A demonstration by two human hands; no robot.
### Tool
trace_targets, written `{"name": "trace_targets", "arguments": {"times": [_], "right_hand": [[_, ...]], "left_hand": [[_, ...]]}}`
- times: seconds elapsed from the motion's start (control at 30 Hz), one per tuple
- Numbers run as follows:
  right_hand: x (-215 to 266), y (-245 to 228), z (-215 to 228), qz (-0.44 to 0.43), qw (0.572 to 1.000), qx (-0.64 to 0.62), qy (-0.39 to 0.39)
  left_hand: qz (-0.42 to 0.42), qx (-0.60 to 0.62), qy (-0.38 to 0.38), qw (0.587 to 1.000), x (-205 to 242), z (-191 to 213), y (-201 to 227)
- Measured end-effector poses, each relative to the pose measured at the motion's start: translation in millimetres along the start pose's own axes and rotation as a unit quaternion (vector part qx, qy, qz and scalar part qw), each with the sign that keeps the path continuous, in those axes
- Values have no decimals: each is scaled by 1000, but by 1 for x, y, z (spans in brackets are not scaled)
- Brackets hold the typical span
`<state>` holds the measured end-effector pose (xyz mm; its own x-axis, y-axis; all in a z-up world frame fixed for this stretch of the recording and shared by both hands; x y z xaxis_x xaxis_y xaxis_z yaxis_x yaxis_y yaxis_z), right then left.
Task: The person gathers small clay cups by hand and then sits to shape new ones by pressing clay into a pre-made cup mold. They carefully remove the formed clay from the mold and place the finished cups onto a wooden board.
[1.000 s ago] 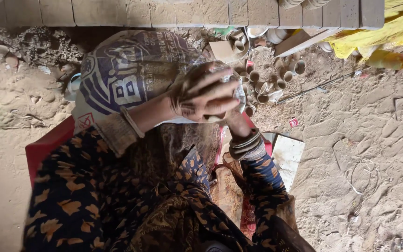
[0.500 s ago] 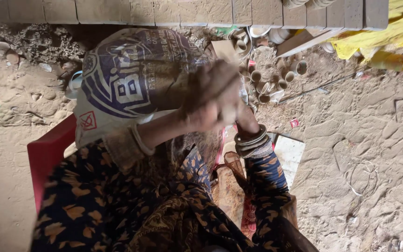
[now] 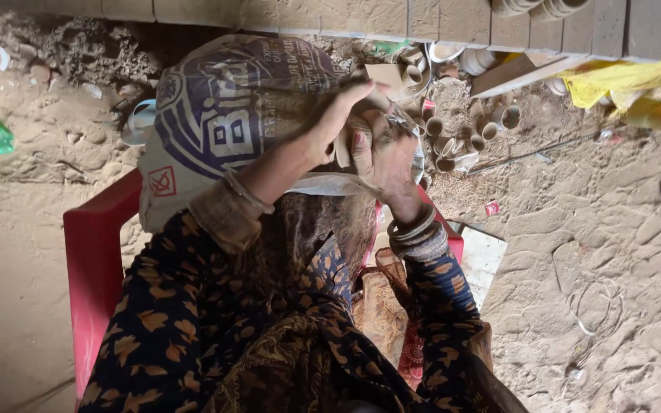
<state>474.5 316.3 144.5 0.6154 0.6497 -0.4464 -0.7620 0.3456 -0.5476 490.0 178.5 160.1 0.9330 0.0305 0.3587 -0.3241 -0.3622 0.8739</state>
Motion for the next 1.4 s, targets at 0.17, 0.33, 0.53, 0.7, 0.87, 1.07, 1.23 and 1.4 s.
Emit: {"name": "trace_targets", "arguments": {"times": [0.17, 0.33, 0.53, 0.7, 0.87, 1.07, 1.23, 1.4], "right_hand": [[6, 31, -13, -239, 954, -150, -106], [20, 46, -26, -255, 950, -82, -163], [26, 32, -16, -35, 993, 23, -107], [34, 56, -8, 137, 971, -182, 71], [28, 70, -5, -353, 489, -793, 84], [13, 42, 5, -423, 455, -773, 130], [41, 102, -22, -175, 855, -464, 148], [0, 30, 26, 111, 981, -31, 153]], "left_hand": [[-18, -112, 69, 991, 7, -24, 18], [-203, -132, 25, 970, -26, -17, -77], [20, 30, 53, 998, -37, 16, -35], [-38, -188, 62, 980, -55, 62, -84], [-161, -690, 178, 683, -91, 125, -138], [-673, -330, 80, 657, 37, -8, 49], [-606, -661, 147, 417, 49, -18, -7], [-283, -477, 49, 831, 43, -30, -7]]}}
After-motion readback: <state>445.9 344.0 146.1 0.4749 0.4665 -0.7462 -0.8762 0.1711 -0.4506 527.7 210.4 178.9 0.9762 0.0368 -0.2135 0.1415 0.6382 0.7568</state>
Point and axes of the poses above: each hand's wrist, its own x-axis away from the middle knuckle, its own z-axis out of the back of the hand, y = z × x, the point moved 2 cm from there along -x, towards the middle knuckle, and after that the axes turned 8 degrees about -x, right-handed, at the moved point
